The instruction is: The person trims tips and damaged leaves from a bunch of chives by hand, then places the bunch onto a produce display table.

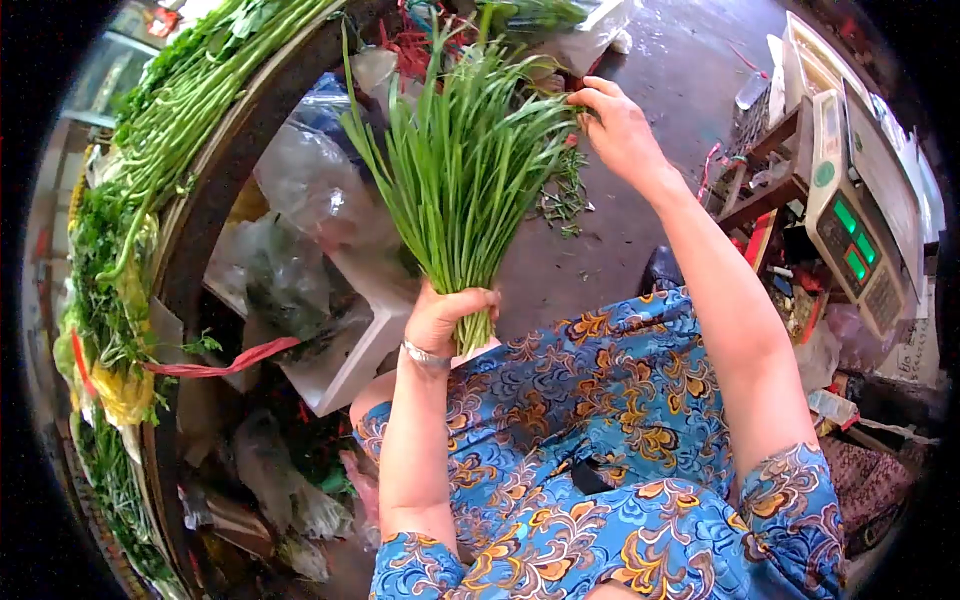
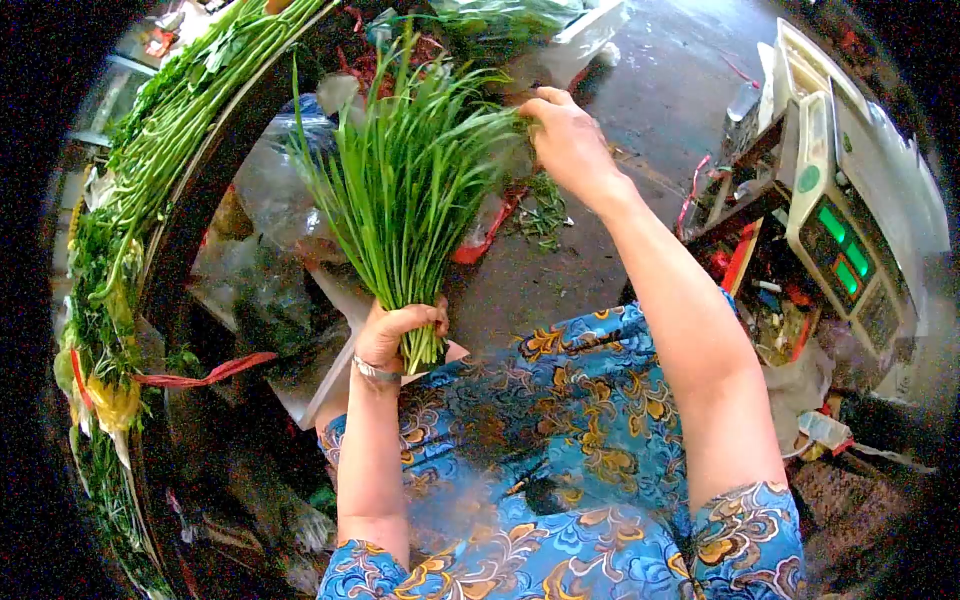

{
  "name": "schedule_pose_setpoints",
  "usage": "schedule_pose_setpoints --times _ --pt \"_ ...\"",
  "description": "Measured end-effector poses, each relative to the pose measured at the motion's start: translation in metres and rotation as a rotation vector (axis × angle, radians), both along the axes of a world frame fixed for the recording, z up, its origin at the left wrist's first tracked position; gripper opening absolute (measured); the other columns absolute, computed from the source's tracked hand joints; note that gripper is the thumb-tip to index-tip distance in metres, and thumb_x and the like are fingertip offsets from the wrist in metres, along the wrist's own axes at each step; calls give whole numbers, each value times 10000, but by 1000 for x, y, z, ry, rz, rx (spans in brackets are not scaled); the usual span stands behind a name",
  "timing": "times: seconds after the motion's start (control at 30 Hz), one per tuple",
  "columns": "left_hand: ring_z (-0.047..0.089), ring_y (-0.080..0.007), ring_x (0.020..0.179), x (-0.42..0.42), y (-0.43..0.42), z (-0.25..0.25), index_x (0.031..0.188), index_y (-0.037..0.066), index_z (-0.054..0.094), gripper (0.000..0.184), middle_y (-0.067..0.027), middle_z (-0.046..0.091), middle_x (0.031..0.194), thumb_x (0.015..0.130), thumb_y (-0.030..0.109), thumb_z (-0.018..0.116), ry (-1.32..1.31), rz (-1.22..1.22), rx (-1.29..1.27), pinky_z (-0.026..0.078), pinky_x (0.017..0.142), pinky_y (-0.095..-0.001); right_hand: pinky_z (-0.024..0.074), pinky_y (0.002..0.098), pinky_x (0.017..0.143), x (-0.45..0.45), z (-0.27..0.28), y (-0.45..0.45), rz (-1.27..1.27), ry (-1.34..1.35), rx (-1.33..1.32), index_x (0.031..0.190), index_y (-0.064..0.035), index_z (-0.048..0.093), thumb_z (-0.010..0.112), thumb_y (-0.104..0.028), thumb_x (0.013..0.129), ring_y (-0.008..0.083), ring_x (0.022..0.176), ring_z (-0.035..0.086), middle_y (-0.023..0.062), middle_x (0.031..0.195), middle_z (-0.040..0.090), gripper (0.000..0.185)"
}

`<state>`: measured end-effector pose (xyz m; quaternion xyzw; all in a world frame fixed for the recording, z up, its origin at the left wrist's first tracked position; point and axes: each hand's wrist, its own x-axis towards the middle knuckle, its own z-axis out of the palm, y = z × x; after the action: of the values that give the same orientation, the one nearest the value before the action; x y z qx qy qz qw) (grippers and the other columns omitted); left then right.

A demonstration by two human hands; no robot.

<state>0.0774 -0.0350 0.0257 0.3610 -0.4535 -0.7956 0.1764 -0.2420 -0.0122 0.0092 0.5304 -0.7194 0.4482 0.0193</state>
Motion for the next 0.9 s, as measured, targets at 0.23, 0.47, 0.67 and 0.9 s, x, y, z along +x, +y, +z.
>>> schedule_pose_setpoints --times 0.23,0.47,0.67,0.9 --pt "566 -243 647 -3 9 2 1196 -21 512 540 -137 603 812 701 57 713 204 -25 177 462 645 -380 372 519 958 3 27 10 -141 -34 340 958 -115 682 632 -255 882 278 1205 540 60 1200 644 166" --pt "567 -225 650 -8 16 8 1230 -19 501 558 -114 598 803 721 93 700 264 -36 165 440 652 -369 467 369 883 -2 14 14 -84 -202 389 1080 -115 675 641 -175 872 295 1097 608 95 1017 704 218" --pt "561 -221 649 -16 17 7 1232 -8 506 544 -113 590 802 730 93 689 305 -35 157 431 649 -361 486 380 837 14 11 30 67 -23 403 1106 -74 662 647 -74 794 292 839 676 138 867 702 312" --pt "613 -239 701 -26 15 1 1227 -10 502 527 -129 633 864 738 34 694 359 -71 269 504 667 -366 500 351 737 30 18 38 230 -74 307 1071 -42 657 633 -61 767 256 766 645 137 828 675 306"
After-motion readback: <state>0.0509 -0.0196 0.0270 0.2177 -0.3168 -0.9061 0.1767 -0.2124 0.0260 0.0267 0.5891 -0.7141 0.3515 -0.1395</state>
